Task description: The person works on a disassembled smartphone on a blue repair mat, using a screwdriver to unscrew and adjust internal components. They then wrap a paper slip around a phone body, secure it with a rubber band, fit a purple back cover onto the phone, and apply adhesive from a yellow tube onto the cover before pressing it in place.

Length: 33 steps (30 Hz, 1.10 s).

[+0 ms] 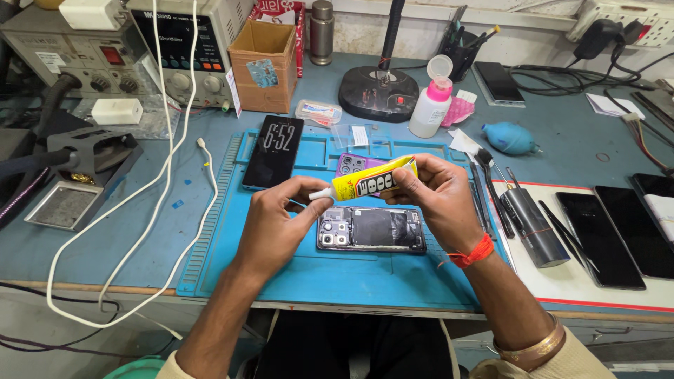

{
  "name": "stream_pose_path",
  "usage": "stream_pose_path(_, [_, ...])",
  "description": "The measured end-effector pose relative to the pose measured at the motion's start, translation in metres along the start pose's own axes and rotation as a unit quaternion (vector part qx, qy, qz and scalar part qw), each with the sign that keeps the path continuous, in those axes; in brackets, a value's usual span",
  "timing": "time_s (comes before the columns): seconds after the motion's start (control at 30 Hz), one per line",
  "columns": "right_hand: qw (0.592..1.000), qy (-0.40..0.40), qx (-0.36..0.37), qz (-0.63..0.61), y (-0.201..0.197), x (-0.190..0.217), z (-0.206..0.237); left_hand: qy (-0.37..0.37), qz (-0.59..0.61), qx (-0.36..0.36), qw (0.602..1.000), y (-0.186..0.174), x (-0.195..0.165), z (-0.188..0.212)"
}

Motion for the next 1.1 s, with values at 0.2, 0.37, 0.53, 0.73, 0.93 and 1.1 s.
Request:
stream_pose_path(0.2, [1.000,0.003,0.001,-0.007,0.003,0.003,0.000,-0.053,-0.008,0.035,0.998,-0.001,0.001,0.001])
stream_pose_path(0.37, [1.000,0.001,0.004,-0.005,0.003,0.002,0.001,-0.087,0.027,0.044,0.995,0.001,0.009,0.001])
stream_pose_path(0.53, [1.000,-0.002,0.001,-0.004,0.001,-0.002,0.000,-0.131,0.079,0.035,0.988,0.001,0.010,0.002])
stream_pose_path(0.73, [1.000,0.003,-0.008,0.001,0.003,-0.007,-0.001,-0.075,0.095,-0.009,0.993,0.001,0.009,0.000])
stream_pose_path(0.93, [1.000,0.008,-0.010,0.001,0.005,-0.008,0.001,-0.128,0.120,-0.012,0.984,0.003,0.011,0.001])
stream_pose_path(1.1, [1.000,0.012,-0.001,-0.005,0.005,-0.006,0.001,-0.095,0.078,-0.033,0.992,0.002,0.006,0.004])
Point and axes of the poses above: each hand's wrist, its own z-axis away from the middle knuckle, its own y-axis out of the palm, x = y × z, the point moved 1 cm from there along -z, towards the middle knuckle, and after that the axes turned 1 degree about y, right-handed, at the moved point
